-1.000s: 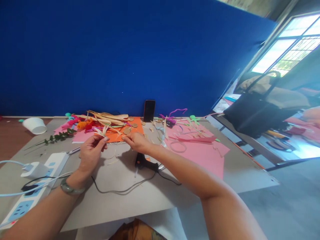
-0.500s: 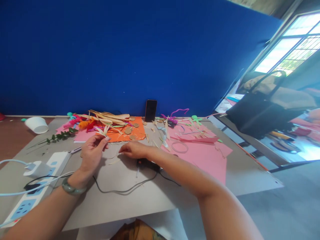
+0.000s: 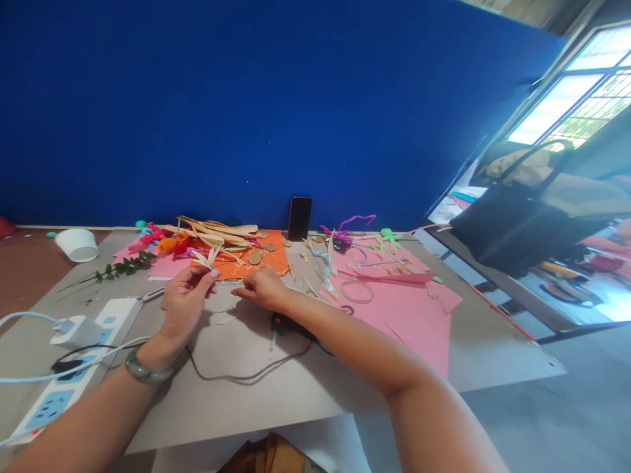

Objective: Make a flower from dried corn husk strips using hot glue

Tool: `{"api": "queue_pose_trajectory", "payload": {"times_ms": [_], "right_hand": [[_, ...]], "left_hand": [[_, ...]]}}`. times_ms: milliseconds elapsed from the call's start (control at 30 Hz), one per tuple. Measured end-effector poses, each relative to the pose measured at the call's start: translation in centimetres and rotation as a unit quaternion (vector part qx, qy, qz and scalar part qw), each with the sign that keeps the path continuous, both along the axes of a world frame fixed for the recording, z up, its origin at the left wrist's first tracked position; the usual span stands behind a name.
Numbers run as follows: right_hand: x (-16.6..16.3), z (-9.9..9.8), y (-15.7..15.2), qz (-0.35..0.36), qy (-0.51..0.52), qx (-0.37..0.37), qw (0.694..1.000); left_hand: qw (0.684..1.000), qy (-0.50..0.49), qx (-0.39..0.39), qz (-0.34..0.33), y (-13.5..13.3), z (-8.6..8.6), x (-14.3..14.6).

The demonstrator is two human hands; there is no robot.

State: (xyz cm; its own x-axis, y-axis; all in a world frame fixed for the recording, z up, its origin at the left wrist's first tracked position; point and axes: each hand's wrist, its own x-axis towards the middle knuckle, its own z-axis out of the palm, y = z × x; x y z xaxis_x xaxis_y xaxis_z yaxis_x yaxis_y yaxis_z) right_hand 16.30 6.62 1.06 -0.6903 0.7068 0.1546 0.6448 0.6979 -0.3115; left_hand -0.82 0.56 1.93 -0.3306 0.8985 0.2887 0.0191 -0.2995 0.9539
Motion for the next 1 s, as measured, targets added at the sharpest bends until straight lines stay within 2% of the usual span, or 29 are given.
{"api": "queue_pose_trajectory", "payload": {"times_ms": [167, 233, 300, 400, 467, 533, 700, 867, 1000], "right_hand": [[-1.6, -0.5, -0.6, 0.116, -0.031, 0.036, 0.992], [-2.5, -0.9, -0.7, 0.133, -0.070, 0.049, 0.987], [-3.2, -1.2, -0.5, 0.132, -0.077, 0.029, 0.988], [-3.6, -1.4, 0.0, 0.067, 0.064, -0.117, 0.989], [-3.3, -1.3, 0.5, 0.013, 0.161, -0.214, 0.963], [-2.8, -1.1, 0.7, -0.021, 0.206, -0.266, 0.942], [-1.2, -0.5, 0.7, -0.080, 0.269, -0.355, 0.892], [0.7, 0.3, -0.1, -0.150, 0.327, -0.385, 0.850], [2.1, 1.1, -1.7, -0.200, 0.427, -0.399, 0.786]], "left_hand": [[1.000, 0.001, 0.006, -0.006, -0.1, 0.1, 0.0], [1.000, 0.004, 0.008, -0.008, -0.1, 0.1, 0.0], [1.000, 0.001, 0.008, -0.008, 0.0, 0.0, 0.0], [1.000, -0.004, 0.006, -0.005, 0.1, -0.1, -0.1], [1.000, -0.006, 0.002, -0.001, 0.1, 0.0, -0.1], [1.000, -0.005, 0.001, 0.001, 0.1, 0.1, 0.0], [1.000, -0.001, -0.005, -0.002, 0.0, 0.0, 0.1], [1.000, -0.007, -0.007, -0.014, 0.1, -0.5, 0.1], [0.993, -0.083, -0.034, -0.072, 0.1, -0.7, 0.5]]}}
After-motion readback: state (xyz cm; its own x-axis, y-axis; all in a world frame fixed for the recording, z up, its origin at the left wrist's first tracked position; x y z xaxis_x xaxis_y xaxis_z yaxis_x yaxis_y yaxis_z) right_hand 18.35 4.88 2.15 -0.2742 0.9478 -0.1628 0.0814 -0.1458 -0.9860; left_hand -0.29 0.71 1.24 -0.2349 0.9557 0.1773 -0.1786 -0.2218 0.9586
